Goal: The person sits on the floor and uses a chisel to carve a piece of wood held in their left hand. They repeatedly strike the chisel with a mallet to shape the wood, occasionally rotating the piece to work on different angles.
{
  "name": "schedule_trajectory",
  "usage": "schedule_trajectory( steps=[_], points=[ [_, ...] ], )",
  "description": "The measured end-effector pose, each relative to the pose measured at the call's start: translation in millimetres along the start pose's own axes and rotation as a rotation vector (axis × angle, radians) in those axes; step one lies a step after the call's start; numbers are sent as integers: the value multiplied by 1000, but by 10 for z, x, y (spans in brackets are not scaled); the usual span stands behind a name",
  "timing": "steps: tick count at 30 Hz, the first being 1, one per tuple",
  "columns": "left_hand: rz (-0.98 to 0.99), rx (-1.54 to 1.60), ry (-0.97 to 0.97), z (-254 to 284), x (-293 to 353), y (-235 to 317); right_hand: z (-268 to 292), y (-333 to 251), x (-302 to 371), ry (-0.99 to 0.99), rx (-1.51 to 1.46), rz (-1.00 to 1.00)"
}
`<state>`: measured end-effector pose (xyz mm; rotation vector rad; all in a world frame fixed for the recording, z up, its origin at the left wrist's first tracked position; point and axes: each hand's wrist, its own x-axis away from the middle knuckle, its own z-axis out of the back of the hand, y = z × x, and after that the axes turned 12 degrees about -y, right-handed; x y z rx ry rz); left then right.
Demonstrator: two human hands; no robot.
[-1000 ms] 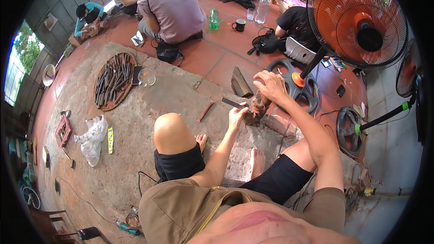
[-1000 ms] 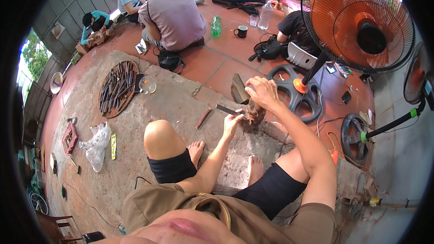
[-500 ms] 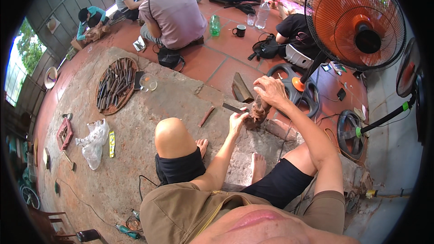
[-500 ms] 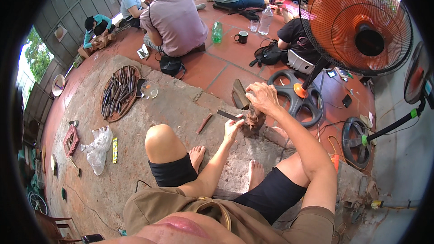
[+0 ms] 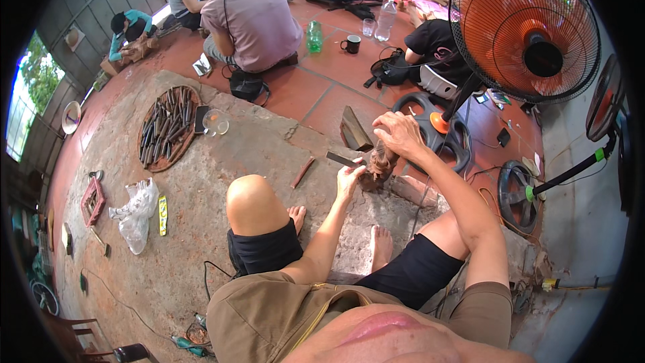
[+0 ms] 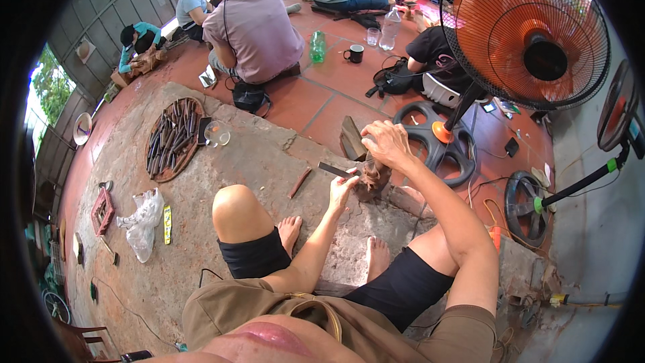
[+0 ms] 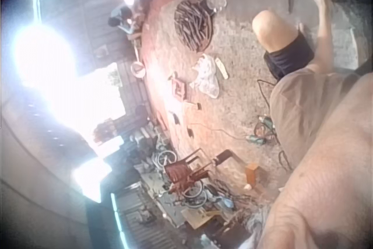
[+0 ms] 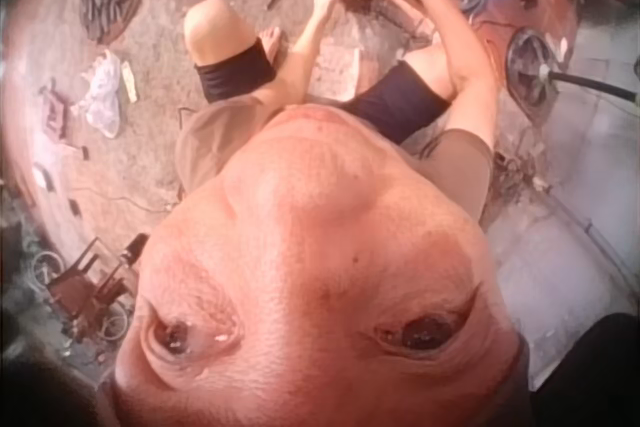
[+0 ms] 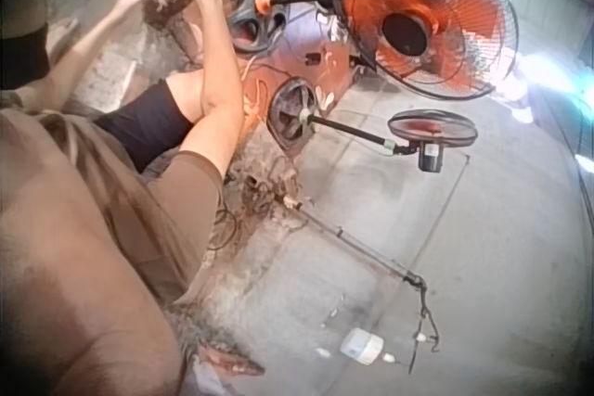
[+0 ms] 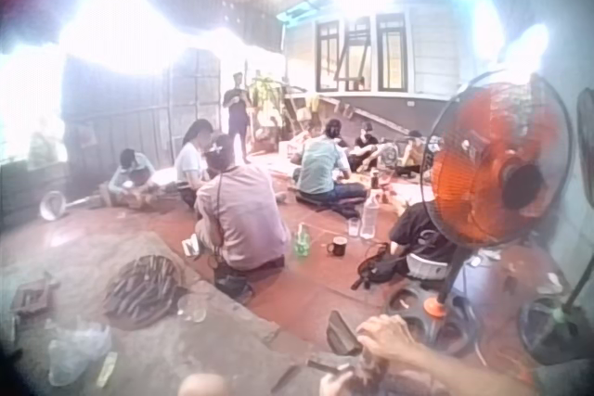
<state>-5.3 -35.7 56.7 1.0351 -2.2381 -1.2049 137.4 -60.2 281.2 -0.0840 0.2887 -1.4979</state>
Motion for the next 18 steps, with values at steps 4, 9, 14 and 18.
schedule_trajectory(
  steps=[4,9,14,18],
  points=[
    [20,17,-7,19,-4,-10,-8,-7,-6,-7,13,-10],
    [21,9,-5,19,-4,-9,3,-13,-5,-22,6,-17],
    [-8,36,25,-33,2,9,11,-12,2,-15,7,-11],
    [5,8,21,-14,12,30,5,-20,-6,-8,5,1]
  ],
)
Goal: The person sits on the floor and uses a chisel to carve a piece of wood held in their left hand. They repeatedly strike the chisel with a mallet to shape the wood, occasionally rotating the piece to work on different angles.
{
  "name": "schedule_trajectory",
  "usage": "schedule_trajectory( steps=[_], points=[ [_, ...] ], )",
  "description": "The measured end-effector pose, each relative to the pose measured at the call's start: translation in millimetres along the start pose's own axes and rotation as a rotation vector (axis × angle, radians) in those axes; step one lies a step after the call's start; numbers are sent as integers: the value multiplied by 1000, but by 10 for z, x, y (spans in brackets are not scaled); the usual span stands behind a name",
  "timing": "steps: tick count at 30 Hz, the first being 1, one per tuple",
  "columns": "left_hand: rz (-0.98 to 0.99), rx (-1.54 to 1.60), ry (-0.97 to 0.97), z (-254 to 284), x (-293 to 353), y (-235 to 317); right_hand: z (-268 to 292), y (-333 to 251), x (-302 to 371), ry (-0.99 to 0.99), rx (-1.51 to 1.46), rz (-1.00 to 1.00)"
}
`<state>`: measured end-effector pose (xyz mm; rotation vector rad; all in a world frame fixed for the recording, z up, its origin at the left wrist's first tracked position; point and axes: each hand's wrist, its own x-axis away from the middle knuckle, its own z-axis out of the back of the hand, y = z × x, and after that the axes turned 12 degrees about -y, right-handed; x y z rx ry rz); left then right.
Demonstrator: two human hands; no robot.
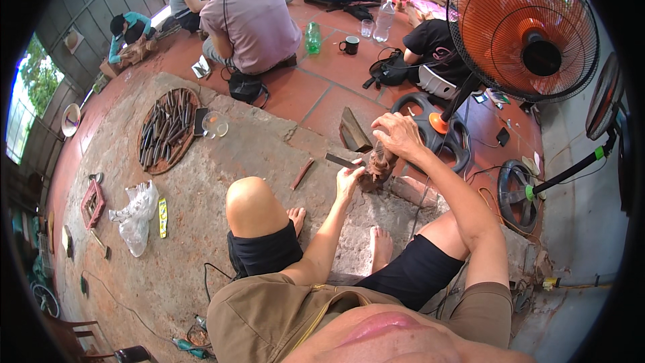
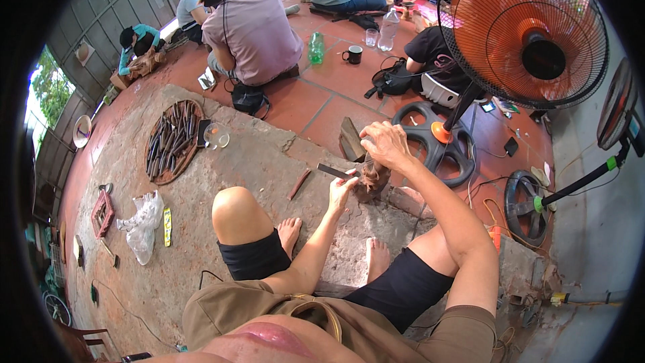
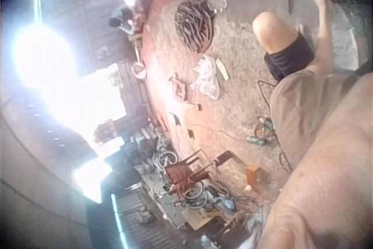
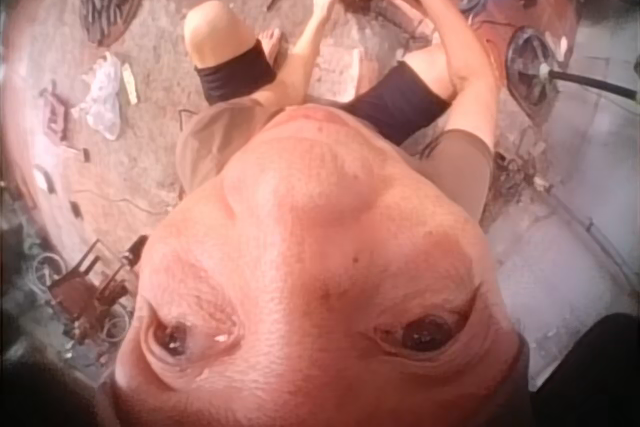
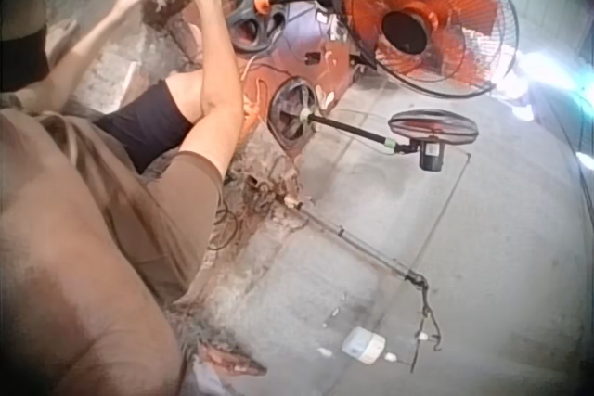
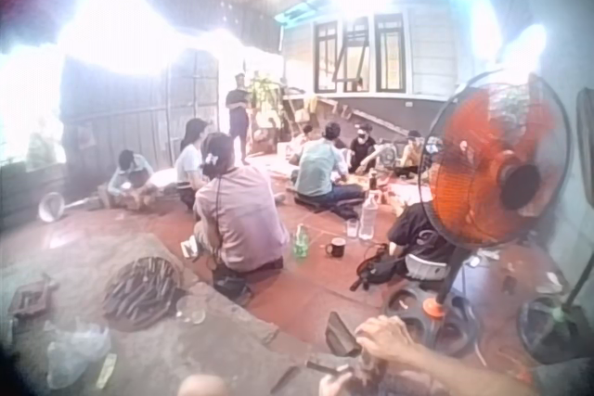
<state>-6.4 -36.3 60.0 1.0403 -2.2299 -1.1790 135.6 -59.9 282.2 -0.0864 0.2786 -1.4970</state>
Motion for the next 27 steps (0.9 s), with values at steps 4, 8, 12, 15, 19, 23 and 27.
schedule_trajectory(
  steps=[4,8,12,15,19,23,27],
  points=[
    [20,-43,-14,-30,-8,13,7,28,21,4,7,-4],
    [21,-71,-12,28,-12,-28,-15,21,6,-3,9,1],
    [19,-52,-17,85,-26,-59,-33,12,-10,-2,-3,9],
    [29,-60,-28,4,-35,-48,-51,76,18,6,11,-2],
    [22,-95,8,8,-39,-48,-106,92,12,12,12,-13],
    [-9,-145,7,103,-81,-143,-105,114,-21,4,13,-12],
    [10,-123,-4,76,-113,-188,-119,124,17,-14,54,-25]
  ],
)
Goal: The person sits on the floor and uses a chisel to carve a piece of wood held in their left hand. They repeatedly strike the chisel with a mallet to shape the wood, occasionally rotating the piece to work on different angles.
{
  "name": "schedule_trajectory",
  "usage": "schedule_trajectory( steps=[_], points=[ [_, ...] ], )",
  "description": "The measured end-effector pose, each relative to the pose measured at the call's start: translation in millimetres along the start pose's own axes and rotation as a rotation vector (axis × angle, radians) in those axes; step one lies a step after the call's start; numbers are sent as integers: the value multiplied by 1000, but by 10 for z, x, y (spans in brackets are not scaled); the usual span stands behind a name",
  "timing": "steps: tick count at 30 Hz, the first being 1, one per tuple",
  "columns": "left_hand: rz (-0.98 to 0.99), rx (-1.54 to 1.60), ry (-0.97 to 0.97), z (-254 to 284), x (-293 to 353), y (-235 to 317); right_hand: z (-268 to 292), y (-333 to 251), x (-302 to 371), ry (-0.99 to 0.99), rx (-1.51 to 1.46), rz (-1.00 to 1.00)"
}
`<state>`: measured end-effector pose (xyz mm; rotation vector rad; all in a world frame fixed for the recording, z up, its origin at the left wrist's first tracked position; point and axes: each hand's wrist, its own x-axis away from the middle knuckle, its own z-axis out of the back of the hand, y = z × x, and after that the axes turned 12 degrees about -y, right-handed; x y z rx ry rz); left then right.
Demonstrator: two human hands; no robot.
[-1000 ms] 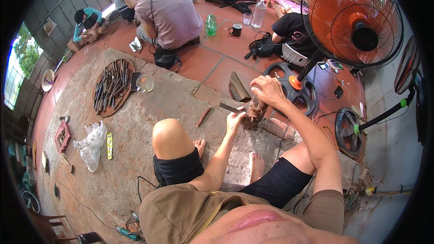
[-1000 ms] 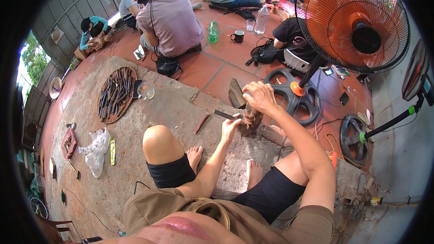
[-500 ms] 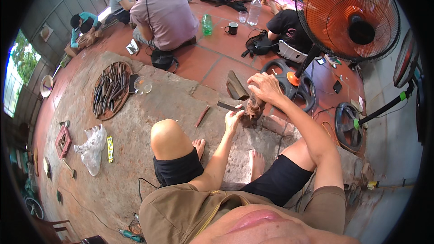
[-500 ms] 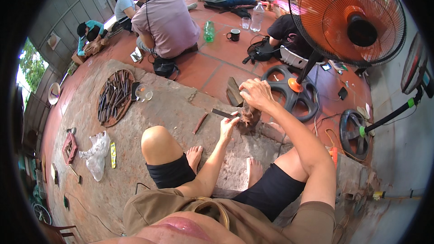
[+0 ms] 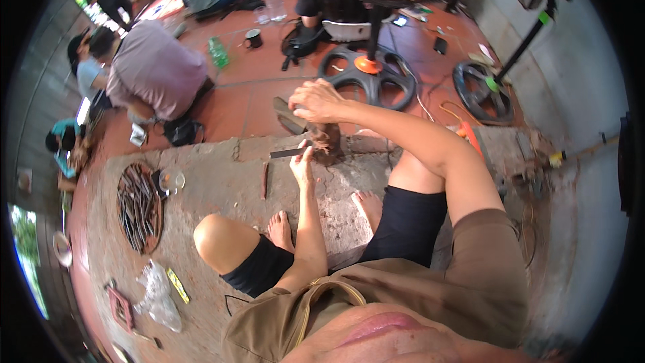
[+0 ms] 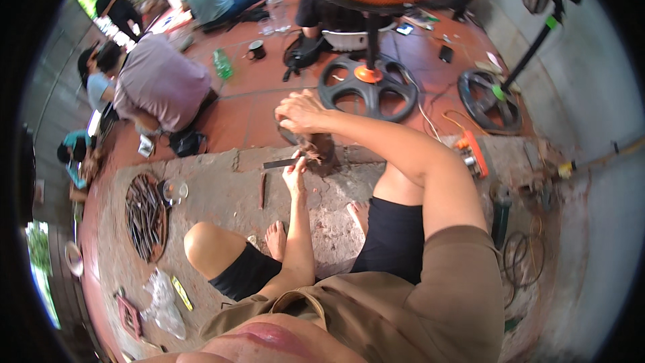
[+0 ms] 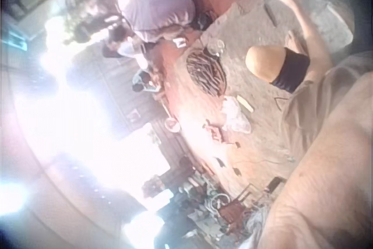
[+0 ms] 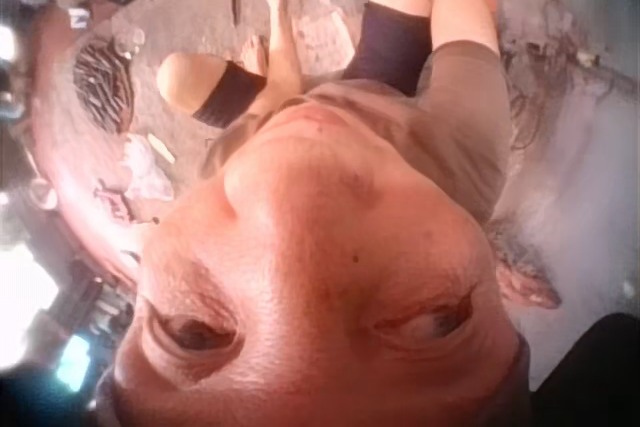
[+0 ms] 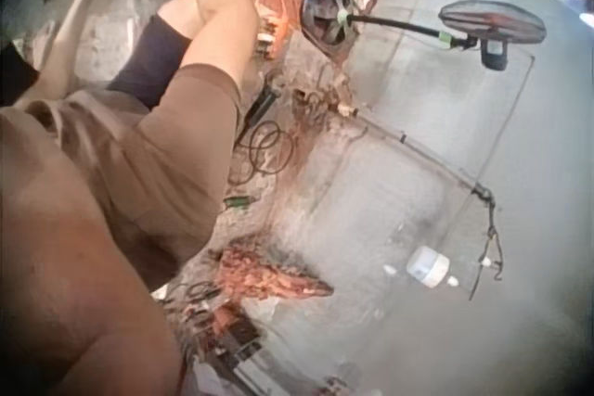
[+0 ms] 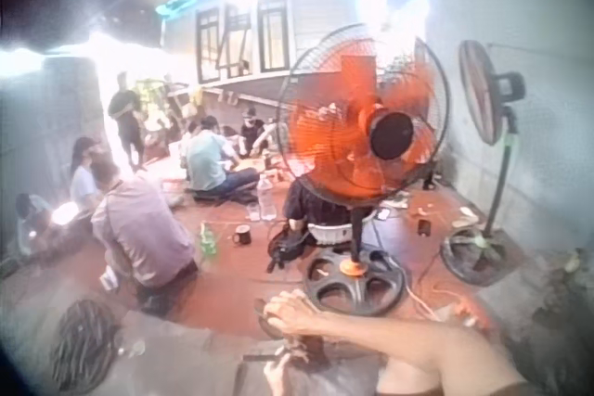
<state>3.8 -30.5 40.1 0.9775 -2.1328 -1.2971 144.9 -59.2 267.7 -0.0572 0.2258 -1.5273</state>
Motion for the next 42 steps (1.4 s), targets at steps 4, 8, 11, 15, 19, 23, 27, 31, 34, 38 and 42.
schedule_trajectory(
  steps=[4,8,11,15,19,23,27,31,34,38,42],
  points=[
    [-2,-4,-4,38,1,34,6,-21,-42,-12,-14,12],
    [20,-37,17,-29,26,71,14,4,-15,-18,-6,-5],
    [29,-29,5,-18,15,94,108,-48,1,38,-20,20],
    [32,-23,-2,-52,9,52,609,-395,-41,306,-216,279],
    [-52,39,-33,286,-91,-186,1540,-1392,187,595,-348,751],
    [-80,73,-48,470,-173,-360,1878,-2145,466,943,-340,1025],
    [-9,22,9,346,-59,-174,1893,-2466,533,1142,-318,1093],
    [11,11,13,242,-14,-46,1939,-2723,593,1220,-282,1109],
    [23,-5,23,248,16,22,1971,-2855,595,1254,-266,1121],
    [35,-18,28,203,50,91,1993,-2942,612,1268,-255,1135],
    [52,-28,53,224,124,121,2004,-2980,551,1268,-255,1174]
  ],
)
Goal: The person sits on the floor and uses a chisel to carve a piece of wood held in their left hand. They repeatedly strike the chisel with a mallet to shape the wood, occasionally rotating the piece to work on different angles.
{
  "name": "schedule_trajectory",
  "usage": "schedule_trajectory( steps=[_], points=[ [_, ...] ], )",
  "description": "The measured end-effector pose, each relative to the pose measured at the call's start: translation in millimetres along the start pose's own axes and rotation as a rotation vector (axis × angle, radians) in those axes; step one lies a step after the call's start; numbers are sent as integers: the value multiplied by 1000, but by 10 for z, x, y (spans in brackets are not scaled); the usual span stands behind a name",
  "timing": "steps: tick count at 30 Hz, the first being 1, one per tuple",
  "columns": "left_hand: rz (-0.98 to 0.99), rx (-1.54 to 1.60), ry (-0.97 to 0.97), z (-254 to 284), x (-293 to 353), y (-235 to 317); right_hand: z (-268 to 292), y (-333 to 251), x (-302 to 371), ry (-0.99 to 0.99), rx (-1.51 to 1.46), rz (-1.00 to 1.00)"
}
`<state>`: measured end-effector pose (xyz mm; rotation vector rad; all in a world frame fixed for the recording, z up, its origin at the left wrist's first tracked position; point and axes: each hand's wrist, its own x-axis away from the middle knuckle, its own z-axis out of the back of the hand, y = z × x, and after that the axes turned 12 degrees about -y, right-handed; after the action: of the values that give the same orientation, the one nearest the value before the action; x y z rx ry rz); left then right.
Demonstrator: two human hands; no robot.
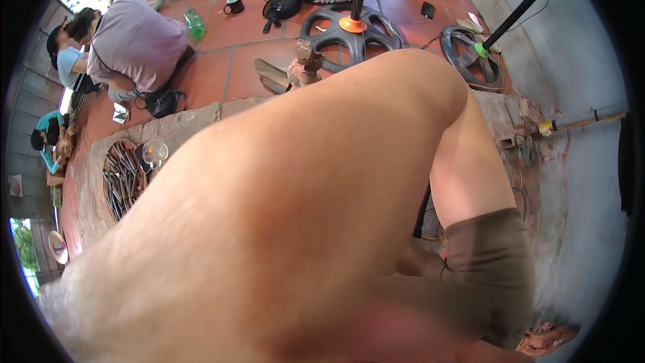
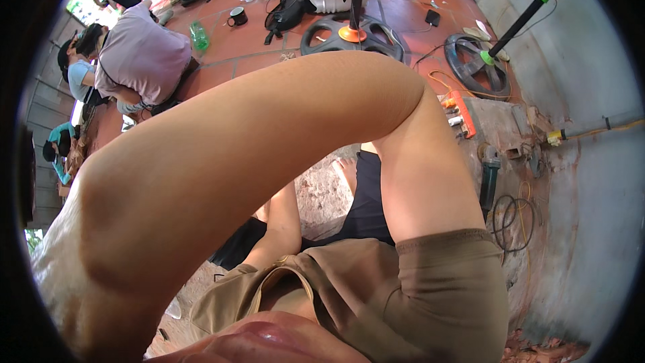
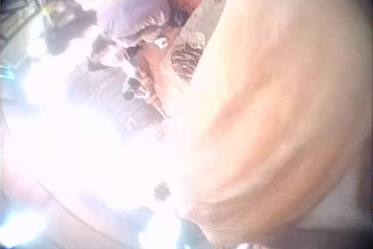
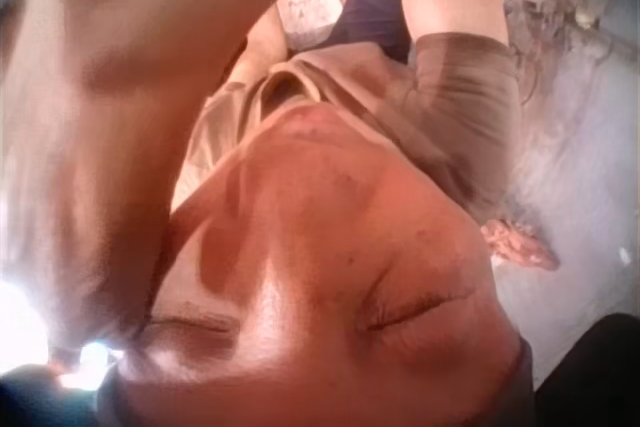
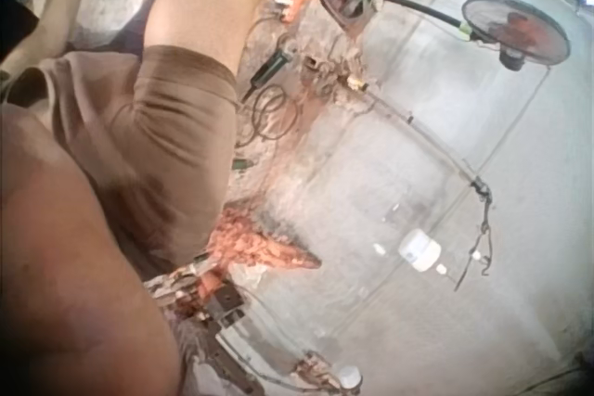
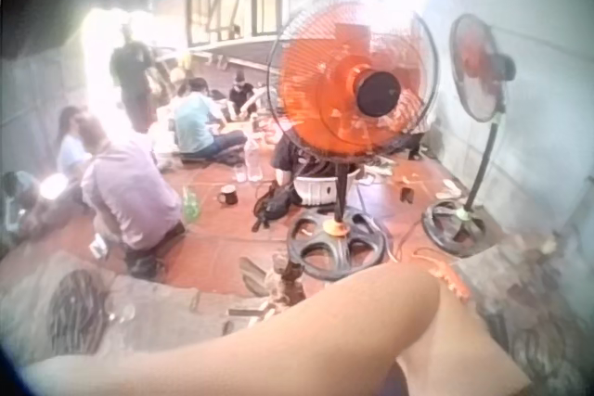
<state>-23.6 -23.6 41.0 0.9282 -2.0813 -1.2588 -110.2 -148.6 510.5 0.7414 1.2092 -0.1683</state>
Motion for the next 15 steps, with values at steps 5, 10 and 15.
schedule_trajectory(
  steps=[5,10,15],
  points=[
    [16,-2,3,-142,2,4,-139,-88,-118,-32,8,79],
    [25,4,3,-228,-70,19,-363,30,-129,-325,82,355],
    [58,-50,47,-17,-141,-195,-463,359,535,-1028,-104,-5]
  ],
)
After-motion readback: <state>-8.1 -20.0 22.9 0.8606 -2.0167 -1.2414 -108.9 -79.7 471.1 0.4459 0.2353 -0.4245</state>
